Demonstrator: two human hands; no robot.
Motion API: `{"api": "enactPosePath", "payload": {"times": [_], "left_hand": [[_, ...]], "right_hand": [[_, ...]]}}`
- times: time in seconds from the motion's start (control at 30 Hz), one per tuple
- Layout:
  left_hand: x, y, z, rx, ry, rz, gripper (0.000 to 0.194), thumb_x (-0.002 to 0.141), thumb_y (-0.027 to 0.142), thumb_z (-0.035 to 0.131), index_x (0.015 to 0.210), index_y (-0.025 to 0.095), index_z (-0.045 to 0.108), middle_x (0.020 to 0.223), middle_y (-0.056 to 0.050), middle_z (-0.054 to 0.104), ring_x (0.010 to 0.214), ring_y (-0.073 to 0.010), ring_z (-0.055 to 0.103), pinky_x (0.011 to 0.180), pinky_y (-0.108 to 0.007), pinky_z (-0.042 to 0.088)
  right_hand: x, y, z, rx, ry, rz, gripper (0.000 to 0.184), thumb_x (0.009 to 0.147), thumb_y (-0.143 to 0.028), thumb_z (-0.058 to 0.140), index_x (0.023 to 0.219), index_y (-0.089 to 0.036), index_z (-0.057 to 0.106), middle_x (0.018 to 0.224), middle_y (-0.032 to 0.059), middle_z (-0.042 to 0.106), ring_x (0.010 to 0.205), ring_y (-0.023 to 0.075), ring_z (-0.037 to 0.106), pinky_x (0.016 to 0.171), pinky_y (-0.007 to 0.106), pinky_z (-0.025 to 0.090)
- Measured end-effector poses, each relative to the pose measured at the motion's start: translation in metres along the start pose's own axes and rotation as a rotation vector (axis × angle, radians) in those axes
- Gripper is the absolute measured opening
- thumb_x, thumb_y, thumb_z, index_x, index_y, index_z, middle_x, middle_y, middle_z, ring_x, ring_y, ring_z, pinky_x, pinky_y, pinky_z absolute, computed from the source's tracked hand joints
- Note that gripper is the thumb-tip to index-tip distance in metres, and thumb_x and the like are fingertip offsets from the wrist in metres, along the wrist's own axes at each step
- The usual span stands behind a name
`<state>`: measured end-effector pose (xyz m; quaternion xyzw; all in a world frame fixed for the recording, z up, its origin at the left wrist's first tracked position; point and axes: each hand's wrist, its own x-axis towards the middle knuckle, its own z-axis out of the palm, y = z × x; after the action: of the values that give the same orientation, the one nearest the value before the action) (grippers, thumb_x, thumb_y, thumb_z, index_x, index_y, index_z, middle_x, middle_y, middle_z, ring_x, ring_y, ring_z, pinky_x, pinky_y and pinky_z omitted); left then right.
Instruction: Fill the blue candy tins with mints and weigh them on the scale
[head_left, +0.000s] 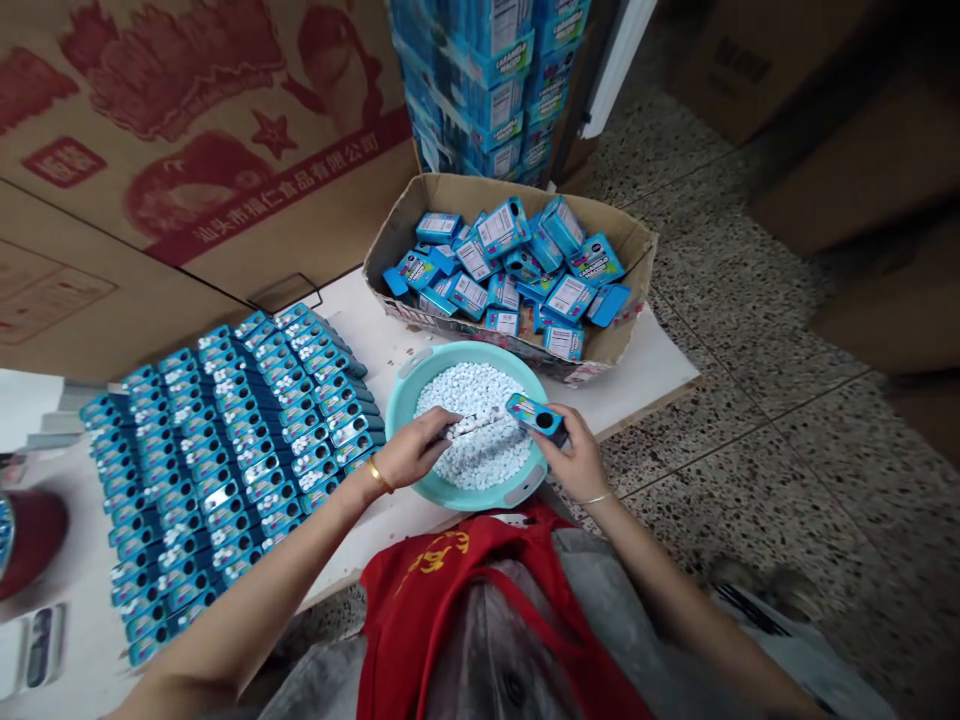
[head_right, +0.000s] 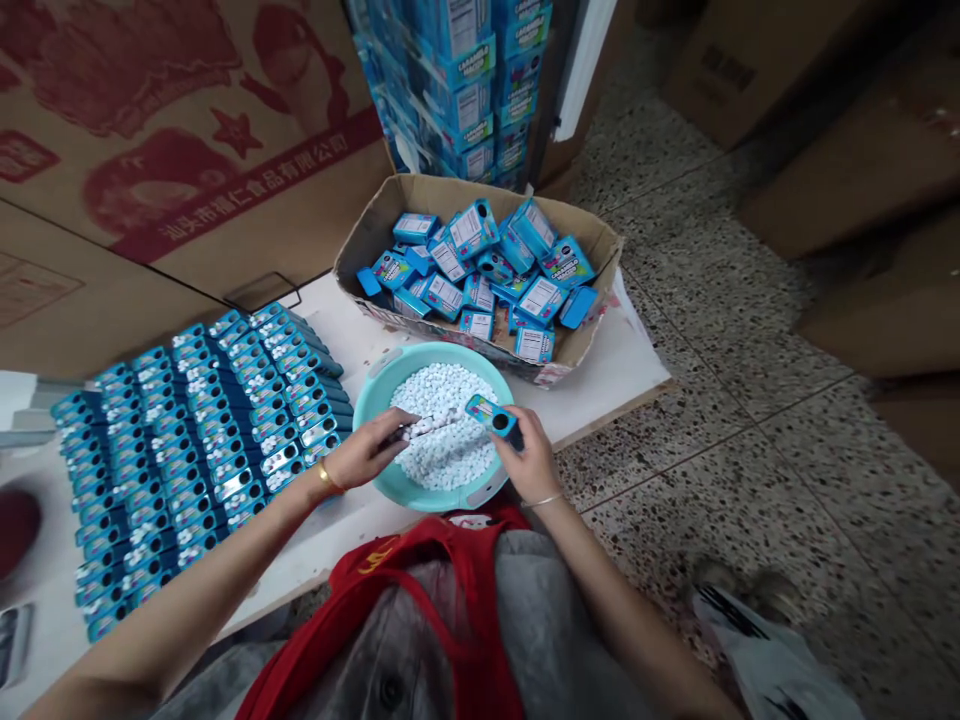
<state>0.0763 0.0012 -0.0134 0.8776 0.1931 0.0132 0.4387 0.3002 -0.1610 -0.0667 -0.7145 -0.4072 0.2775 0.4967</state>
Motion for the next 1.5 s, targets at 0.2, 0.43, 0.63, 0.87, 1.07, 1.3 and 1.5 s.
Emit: {"api": "enactPosePath", "payload": {"times": [0.2,0.43,0.63,0.87,1.07,1.3,1.5], "left_hand": [[0.014,0.038,-0.027,0.247,-0.175,-0.048,0.028,0.091,0.018,0.038,0.117,0.015,0.05,0.107,-0.009,0.057,0.097,-0.0182,0.057,0.086,-0.03,0.047],[0.041,0.09,-0.023,0.657,-0.363,-0.318,0.027,0.085,0.009,0.045,0.109,0.012,0.054,0.094,-0.01,0.059,0.085,-0.0233,0.062,0.073,-0.035,0.051],[0.037,0.103,-0.02,0.703,-0.299,-0.232,0.027,0.092,0.011,0.032,0.099,0.012,0.058,0.091,-0.011,0.057,0.089,-0.0231,0.058,0.073,-0.035,0.05],[0.027,-0.018,0.011,0.578,-0.055,-0.383,0.032,0.091,0.008,0.032,0.115,0.016,0.051,0.107,-0.01,0.053,0.1,-0.0221,0.05,0.088,-0.036,0.045],[0.025,-0.055,0.088,0.403,-0.181,-0.301,0.025,0.09,0.009,0.037,0.106,0.018,0.054,0.108,-0.01,0.055,0.102,-0.0228,0.051,0.087,-0.035,0.046],[0.02,-0.041,0.11,0.153,-0.221,-0.2,0.033,0.084,0.011,0.045,0.116,0.018,0.047,0.109,-0.006,0.059,0.099,-0.0174,0.056,0.088,-0.029,0.046],[0.0,-0.028,0.049,0.005,-0.147,-0.125,0.03,0.091,0.027,0.041,0.118,0.015,0.045,0.109,-0.01,0.058,0.092,-0.0167,0.057,0.084,-0.029,0.047]], "right_hand": [[0.009,-0.008,0.026,-0.163,-0.169,-0.222,0.041,0.08,-0.013,0.049,0.119,-0.024,0.051,0.115,0.0104,0.056,0.112,0.0265,0.053,0.099,0.045,0.044],[0.002,0.0,0.042,-0.227,-0.213,-0.286,0.05,0.076,-0.007,0.046,0.123,-0.024,0.05,0.116,0.011,0.056,0.113,0.0273,0.053,0.099,0.047,0.045],[0.001,0.007,0.044,-0.186,-0.182,-0.256,0.048,0.077,-0.009,0.045,0.122,-0.024,0.049,0.117,0.0111,0.056,0.113,0.0265,0.053,0.1,0.047,0.044],[0.009,0.013,0.027,-0.14,-0.062,-0.167,0.036,0.083,-0.02,0.051,0.119,-0.025,0.051,0.115,0.0099,0.059,0.111,0.0263,0.055,0.097,0.046,0.044],[0.014,0.012,0.023,-0.093,0.021,-0.09,0.035,0.083,-0.032,0.059,0.117,-0.024,0.052,0.11,0.0086,0.061,0.104,0.025,0.057,0.092,0.043,0.046],[0.02,0.019,0.027,0.045,0.089,0.02,0.042,0.078,-0.036,0.065,0.116,-0.023,0.052,0.107,0.0065,0.061,0.099,0.0232,0.059,0.091,0.041,0.047],[0.021,0.019,0.024,0.035,0.071,-0.009,0.04,0.079,-0.034,0.064,0.116,-0.023,0.051,0.108,0.0067,0.06,0.1,0.0235,0.058,0.091,0.041,0.047]]}}
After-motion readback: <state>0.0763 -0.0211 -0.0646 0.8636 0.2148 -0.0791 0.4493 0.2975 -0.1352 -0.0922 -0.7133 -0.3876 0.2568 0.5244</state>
